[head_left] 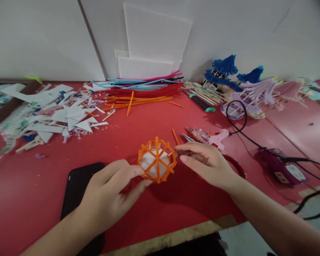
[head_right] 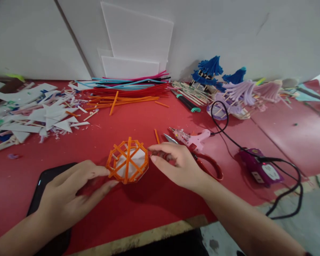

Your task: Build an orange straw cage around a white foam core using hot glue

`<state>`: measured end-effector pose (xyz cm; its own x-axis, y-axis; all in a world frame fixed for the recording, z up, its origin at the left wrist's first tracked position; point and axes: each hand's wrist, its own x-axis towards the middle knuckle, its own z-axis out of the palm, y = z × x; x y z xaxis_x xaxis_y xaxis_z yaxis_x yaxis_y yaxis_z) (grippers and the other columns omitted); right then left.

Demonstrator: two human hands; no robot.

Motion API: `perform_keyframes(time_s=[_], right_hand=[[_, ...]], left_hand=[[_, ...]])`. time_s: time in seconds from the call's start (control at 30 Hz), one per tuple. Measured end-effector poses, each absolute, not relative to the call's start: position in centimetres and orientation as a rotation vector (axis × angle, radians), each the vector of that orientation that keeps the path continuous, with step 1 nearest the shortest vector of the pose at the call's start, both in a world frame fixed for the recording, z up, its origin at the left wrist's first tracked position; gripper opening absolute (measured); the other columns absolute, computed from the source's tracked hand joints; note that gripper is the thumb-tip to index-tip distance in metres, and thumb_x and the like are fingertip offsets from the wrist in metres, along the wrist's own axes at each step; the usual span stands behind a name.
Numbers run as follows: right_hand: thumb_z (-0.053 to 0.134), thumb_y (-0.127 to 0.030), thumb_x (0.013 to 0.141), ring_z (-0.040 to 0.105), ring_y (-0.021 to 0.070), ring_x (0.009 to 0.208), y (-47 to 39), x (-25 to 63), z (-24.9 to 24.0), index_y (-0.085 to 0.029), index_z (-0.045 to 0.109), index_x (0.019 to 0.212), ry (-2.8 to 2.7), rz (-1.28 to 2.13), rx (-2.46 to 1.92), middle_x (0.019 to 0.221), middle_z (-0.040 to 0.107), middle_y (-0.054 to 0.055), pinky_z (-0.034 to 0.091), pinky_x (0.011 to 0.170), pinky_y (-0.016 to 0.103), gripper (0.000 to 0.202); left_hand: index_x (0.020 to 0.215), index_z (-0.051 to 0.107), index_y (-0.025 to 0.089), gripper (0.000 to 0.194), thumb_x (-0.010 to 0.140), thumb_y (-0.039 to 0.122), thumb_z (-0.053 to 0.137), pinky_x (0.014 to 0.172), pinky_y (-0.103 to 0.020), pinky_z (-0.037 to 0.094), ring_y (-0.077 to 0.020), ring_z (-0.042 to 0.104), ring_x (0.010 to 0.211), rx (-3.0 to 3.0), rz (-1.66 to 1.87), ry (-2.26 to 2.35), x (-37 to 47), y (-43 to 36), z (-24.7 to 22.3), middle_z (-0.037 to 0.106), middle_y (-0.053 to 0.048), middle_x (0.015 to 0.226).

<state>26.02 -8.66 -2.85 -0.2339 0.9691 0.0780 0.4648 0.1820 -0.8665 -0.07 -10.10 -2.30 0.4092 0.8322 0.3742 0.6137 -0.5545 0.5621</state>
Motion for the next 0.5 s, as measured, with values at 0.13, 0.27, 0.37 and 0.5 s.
perform_keyframes(time_s=[0.13,0.27,0.37,0.5], right_hand=[[0.056,-0.026,0.09,0.067,0.0163,0.081,-8.8,25.9,-3.1,-0.016,0.071,0.107,-1.953,0.871,-1.287,0.097,0.073,0.01,0.052,0.067,0.028,0.025],[0.056,-0.019,0.089,0.067,0.0141,0.077,-8.9,25.9,-2.8,-0.014,0.069,0.106,-2.046,0.915,-1.076,0.09,0.073,0.008,0.052,0.069,0.027,0.022],[0.058,-0.017,0.088,0.068,0.0131,0.078,-8.8,26.0,-2.4,-0.016,0.068,0.111,-2.156,1.215,-0.826,0.092,0.074,0.007,0.053,0.068,0.024,0.025],[0.059,-0.024,0.089,0.065,0.0107,0.059,-7.8,27.9,-1.2,-0.017,0.071,0.09,-2.024,1.324,-0.95,0.069,0.071,0.003,0.05,0.054,0.019,0.014]], left_hand=[[0.093,0.067,0.023,0.014,0.084,0.014,0.061,0.062,-0.023,0.045,-0.014,0.061,0.065,2.332,0.949,1.26,0.0,-9.9,-2.4,0.068,-0.002,0.077],[0.1,0.064,0.022,0.02,0.085,0.012,0.056,0.068,-0.025,0.047,-0.0164,0.062,0.073,2.301,1.011,1.351,-0.5,-9.6,-2.2,0.066,-0.002,0.082],[0.1,0.061,0.02,0.019,0.09,0.011,0.047,0.076,-0.028,0.049,-0.0173,0.061,0.084,2.352,1.064,1.391,-0.7,-9.4,-2.0,0.063,-0.003,0.09],[0.101,0.057,0.019,0.015,0.092,0.014,0.046,0.087,-0.033,0.048,-0.0194,0.059,0.098,2.413,1.049,1.387,-0.2,-9.2,-1.2,0.06,-0.006,0.101]])
